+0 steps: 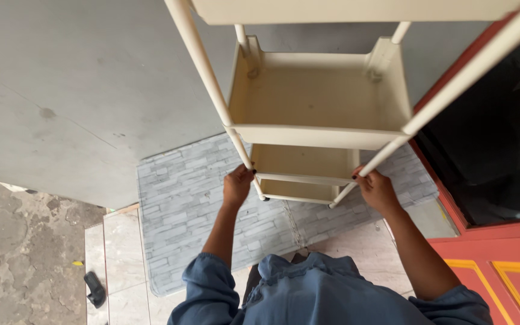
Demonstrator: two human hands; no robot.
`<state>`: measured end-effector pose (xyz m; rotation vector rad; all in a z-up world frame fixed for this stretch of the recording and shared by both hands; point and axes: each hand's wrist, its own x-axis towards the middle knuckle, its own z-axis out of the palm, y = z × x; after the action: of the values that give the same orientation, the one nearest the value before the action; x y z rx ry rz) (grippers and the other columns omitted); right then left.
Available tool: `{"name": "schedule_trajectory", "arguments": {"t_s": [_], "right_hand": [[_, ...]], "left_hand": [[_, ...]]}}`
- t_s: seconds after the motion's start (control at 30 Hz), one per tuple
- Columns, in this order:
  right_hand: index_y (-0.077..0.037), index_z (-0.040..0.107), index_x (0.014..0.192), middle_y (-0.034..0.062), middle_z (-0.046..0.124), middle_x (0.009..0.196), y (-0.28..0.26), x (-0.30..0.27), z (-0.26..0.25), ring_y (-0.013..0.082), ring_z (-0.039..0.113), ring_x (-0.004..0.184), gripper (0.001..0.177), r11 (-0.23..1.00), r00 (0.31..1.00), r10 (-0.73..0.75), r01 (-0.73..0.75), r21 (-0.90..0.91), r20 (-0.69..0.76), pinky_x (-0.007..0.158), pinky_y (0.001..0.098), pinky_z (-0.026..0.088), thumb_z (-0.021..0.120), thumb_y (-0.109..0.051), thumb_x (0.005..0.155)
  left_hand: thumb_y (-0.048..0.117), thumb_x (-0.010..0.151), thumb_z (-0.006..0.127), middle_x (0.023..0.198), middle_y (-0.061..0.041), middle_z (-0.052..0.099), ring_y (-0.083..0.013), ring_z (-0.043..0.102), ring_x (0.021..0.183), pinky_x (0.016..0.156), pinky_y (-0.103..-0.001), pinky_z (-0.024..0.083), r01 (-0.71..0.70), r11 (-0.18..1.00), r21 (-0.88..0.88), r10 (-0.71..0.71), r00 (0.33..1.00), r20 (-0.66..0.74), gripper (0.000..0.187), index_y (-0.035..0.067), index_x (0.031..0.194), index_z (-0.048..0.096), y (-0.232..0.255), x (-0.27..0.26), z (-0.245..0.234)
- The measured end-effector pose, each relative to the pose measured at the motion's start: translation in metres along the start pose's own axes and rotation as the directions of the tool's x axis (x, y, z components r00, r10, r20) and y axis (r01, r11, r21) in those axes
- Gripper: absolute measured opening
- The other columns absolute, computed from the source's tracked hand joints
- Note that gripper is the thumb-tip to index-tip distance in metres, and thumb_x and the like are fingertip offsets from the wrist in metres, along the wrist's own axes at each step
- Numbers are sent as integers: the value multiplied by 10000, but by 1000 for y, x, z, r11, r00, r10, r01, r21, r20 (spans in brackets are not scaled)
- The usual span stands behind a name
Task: The person assembles a three-tier plastic rolling cart by inserting vertical poles into the base and attaching each shelf tray in sequence. The person aligns and secures each tier, then positions the completed cart against a wall.
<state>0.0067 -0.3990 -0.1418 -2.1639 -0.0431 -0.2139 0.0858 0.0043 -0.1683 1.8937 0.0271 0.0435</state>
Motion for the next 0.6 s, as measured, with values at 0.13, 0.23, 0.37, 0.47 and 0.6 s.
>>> {"name": "schedule_trajectory", "arguments": {"t_s": [0.13,0.23,0.37,0.47,0.6], "right_hand": [[-85,643,1100,89,759,1006,-17,30,29,237,754,997,113,998,999,32,-30,-52,27,865,360,609,605,-142,1010],[-86,643,1094,89,764,980,-37,51,54,245,766,952,118,996,999,51,-50,-68,11,815,366,617,620,-155,1002],[-89,649,1079,79,770,967,-62,66,85,234,770,933,126,995,996,84,-84,-58,3,788,357,623,634,-176,990],[-89,651,1074,80,774,955,-75,69,106,228,778,927,140,995,995,98,-98,-31,-14,781,356,625,643,-201,990],[-88,658,1072,86,781,968,-89,73,132,225,774,981,162,990,989,144,-144,-5,-23,800,346,635,646,-225,987]], "left_hand": [[82,911,683,980,-87,802,-131,744,873,790,-303,589,-9,999,-49,10,1000,27,353,76,1263,710,-10,46,-29],[117,952,665,955,-83,785,-136,730,832,781,-299,580,115,992,45,-116,993,20,339,104,1288,704,-9,75,-52],[117,955,660,949,-73,779,-128,717,809,764,-304,572,113,993,24,-113,993,10,341,103,1293,698,-7,107,-77],[126,960,660,957,-64,776,-130,709,799,760,-305,576,127,991,27,-128,991,33,316,100,1272,706,-9,130,-93],[125,963,649,969,-58,777,-145,702,788,755,-311,574,116,989,95,-122,991,59,303,99,1260,710,-16,161,-108]]}}
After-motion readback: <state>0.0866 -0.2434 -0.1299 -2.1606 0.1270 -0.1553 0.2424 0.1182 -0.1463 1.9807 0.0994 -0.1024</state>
